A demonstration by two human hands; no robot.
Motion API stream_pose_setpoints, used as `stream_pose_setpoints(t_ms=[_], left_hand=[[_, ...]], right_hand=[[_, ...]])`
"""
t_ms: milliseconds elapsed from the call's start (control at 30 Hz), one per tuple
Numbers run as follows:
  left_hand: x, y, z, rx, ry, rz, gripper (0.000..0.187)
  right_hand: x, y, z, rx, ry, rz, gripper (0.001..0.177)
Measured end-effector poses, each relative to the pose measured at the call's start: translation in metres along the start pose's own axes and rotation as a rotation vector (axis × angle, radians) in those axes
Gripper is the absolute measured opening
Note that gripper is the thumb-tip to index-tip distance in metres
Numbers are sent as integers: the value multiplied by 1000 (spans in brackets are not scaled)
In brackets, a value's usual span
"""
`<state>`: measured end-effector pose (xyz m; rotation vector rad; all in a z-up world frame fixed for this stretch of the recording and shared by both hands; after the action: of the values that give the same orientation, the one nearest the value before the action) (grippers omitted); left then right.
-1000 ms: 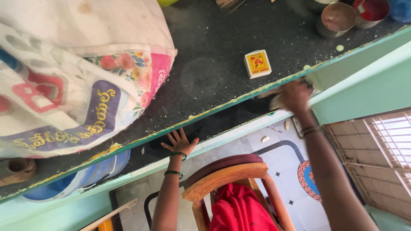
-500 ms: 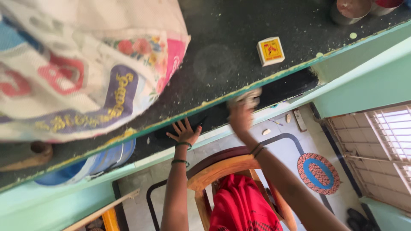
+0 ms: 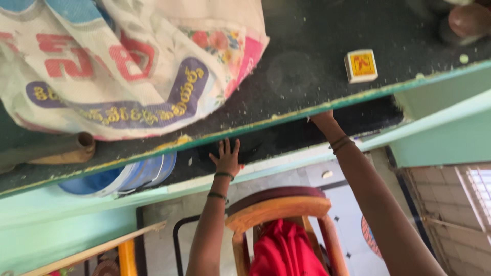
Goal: The person wipes a wall-mounted shelf with a cloth, moving a blue bottle, a sack, a bucket, and small containers to reach different areas. They wipe the shelf surface and edges, then place the items back and continue wiping.
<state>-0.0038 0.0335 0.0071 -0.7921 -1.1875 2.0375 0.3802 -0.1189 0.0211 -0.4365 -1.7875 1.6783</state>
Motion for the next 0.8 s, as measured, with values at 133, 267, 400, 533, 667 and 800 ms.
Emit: stream_pose_setpoints(t_ms=[133, 267, 400, 533, 667, 800], left_hand=[[1, -5, 0, -16, 3, -30, 111], [-1, 0, 7, 33, -24, -5, 112], [0, 0, 5, 2, -17, -6, 107], [4, 2, 1, -11, -4, 14, 106], [1, 4, 3, -137, 41, -105, 98], [-2, -7, 15, -214, 49, 104, 109]], right_hand=[[-16, -6, -35, -279, -92, 29, 45], [-30, 2, -21, -206, 107, 17, 56], [-48, -5, 17, 12, 530, -37, 69], [-81, -24, 77, -49, 840, -54, 73], [-39, -6, 127, -359, 764, -26, 58], [83, 13, 110, -350, 294, -268, 48]])
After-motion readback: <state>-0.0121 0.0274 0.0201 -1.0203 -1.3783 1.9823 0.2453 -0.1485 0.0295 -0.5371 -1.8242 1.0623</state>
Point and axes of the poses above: each hand's wrist, its own z-axis away from the middle knuckle, its own y-axis out of the palm, x = y × z, the point moved 4 cm from there along -z, towards the middle knuckle, and after that the axes turned 7 degrees about y, right-handed, at the moved point
